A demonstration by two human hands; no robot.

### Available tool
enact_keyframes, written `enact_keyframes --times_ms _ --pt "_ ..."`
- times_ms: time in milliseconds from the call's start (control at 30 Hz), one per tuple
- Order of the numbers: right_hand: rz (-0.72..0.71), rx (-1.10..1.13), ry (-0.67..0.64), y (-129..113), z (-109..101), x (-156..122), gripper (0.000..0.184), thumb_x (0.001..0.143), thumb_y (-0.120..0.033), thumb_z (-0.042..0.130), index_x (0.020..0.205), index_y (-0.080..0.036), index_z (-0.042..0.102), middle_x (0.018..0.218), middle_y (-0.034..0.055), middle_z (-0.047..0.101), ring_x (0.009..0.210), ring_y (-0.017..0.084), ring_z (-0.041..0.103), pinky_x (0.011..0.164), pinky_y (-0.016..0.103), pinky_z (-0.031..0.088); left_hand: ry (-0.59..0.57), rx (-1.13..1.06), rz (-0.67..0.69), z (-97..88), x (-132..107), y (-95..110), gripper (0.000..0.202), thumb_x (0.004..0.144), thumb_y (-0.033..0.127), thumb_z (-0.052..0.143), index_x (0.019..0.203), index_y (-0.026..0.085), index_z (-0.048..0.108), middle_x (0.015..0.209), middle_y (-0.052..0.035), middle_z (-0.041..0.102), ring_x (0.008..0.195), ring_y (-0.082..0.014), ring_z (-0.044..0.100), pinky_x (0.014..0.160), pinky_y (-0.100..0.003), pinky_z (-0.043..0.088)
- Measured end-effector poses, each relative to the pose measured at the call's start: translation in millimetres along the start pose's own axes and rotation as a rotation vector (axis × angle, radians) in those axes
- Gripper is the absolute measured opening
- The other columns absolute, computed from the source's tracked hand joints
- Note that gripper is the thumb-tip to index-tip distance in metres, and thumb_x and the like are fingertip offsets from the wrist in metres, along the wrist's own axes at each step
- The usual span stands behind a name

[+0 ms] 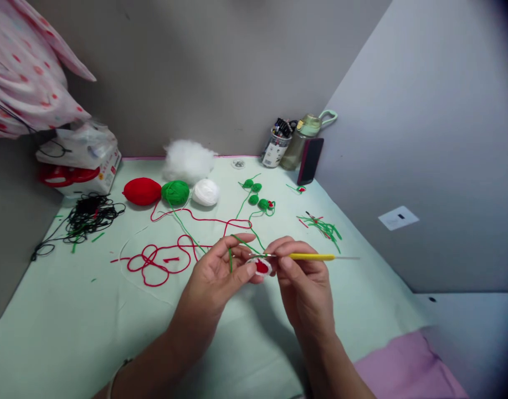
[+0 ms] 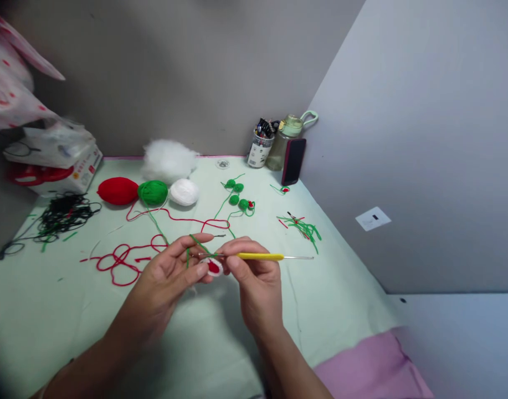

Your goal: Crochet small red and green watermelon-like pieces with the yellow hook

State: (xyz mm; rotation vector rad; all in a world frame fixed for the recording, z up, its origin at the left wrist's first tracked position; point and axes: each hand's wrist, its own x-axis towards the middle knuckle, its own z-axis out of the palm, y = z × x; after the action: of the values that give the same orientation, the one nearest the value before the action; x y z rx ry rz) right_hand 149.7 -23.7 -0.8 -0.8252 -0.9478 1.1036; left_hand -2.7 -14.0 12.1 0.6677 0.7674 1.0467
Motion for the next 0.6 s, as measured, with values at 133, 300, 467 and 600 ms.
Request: enact_keyframes --times_ms 133,300,467,600 --pt "0.009 0.029 -0.041 -3.7 -1.1 1.3 0.003 0.088 -0.028 0.082 0.088 -0.026 0.084 0.084 0.0019 0.072 0.064 0.012 0.061 0.060 0.025 0.051 -0.020 -0.003 -0.023 -1.8 -0.1 0.7 0.027 0.088 0.026 0.083 0.114 0.023 0.077 0.092 0.0008 0.068 0.084 -0.0141 0.072 0.082 -0.027 0.059" --pt "0.032 0.009 -0.082 -4.5 -2.2 1.7 0.011 0.090 -0.033 0.079 0.090 -0.023 0.082 0.085 0.0029 0.070 0.060 0.012 0.061 0.059 0.028 0.053 0.010 0.025 -0.008 -4.0 -2.9 2.0 0.026 0.085 0.027 0.085 0.110 0.024 0.080 0.089 0.0005 0.066 0.085 -0.0155 0.069 0.083 -0.028 0.059" --pt "0.011 0.023 -0.113 -5.6 -3.8 2.3 0.012 0.096 -0.029 0.072 0.091 -0.021 0.079 0.086 0.0037 0.070 0.065 0.013 0.064 0.063 0.028 0.054 0.022 0.080 0.018 -5.1 -5.2 3.6 0.022 0.087 0.028 0.084 0.108 0.024 0.081 0.087 0.0002 0.065 0.085 -0.0151 0.065 0.084 -0.027 0.057" --pt "-0.039 -0.041 -0.121 -7.0 -6.8 0.0 0.013 0.097 -0.029 0.071 0.091 -0.020 0.078 0.086 0.0044 0.070 0.067 0.015 0.065 0.064 0.030 0.056 0.002 0.115 0.031 -6.7 -4.2 2.9 0.019 0.088 0.029 0.082 0.107 0.024 0.081 0.084 0.0003 0.066 0.082 -0.0148 0.064 0.083 -0.027 0.055"
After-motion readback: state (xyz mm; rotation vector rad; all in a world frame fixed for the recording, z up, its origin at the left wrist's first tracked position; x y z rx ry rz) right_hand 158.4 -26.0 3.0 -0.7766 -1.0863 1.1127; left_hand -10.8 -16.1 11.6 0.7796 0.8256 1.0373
